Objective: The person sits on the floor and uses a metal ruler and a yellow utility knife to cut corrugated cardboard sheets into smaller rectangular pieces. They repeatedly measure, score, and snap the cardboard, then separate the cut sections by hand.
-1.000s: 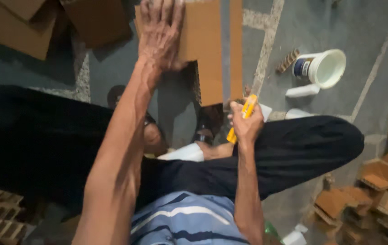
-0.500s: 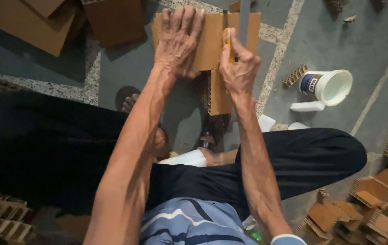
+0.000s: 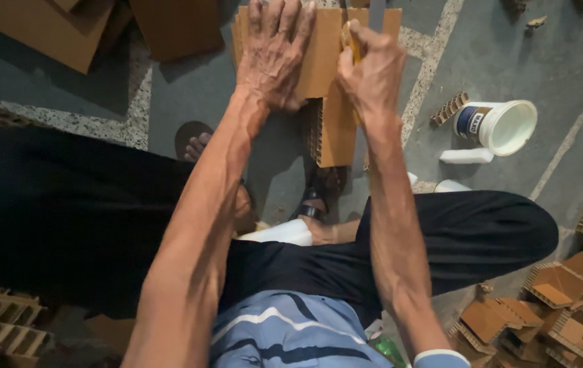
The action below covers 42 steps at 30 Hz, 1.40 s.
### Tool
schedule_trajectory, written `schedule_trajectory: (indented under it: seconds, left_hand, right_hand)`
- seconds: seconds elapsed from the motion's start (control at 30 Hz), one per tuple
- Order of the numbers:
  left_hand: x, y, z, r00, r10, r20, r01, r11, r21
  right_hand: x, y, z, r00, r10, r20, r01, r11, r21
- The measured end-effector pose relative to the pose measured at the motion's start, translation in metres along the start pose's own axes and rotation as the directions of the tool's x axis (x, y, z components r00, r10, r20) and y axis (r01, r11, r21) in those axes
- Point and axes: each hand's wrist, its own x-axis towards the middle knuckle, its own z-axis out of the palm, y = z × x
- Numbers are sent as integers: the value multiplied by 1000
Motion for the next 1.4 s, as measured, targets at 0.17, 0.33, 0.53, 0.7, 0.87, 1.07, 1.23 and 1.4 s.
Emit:
schedule_trajectory:
  seconds: [0.17,0.33,0.53,0.7,0.87,1.07,1.23,1.4]
  left_hand:
    - [0,3,4,995,-34,89,36,999,-22]
    - [-2,0,10,1000,-6,2,6,999,-40]
    - [-1,-1,24,996,11,-85,-10,1000,12]
    - [-3,-4,23,997,-15,72,26,989,-148]
    - [-6,1,12,996,4,-88,-14,995,-102]
    - [-4,1,19,999,-4,-49,-2,992,-129]
    - [-3,-2,29,1000,-16,19,18,994,-105]
    - [-2,3,22,999,-25,30,25,1000,-1]
  right_hand:
    - [12,12,-5,995,-82,58,80,996,44]
    - [-39,-8,-23,970,44,238,-38,999,-29]
    - [-141,-63,-60,968,146,205,-161,986,54]
    - [-183,-85,-67,940,280,193,-299,951,79]
    - [-198,-84,-58,916,355,187,-367,930,31]
    - [-226,-77,-27,972,237,0,-235,962,142]
    - [-243,-66,0,939,345,-13,-338,927,161]
    - [-238,-70,-5,941,339,5,-337,936,105]
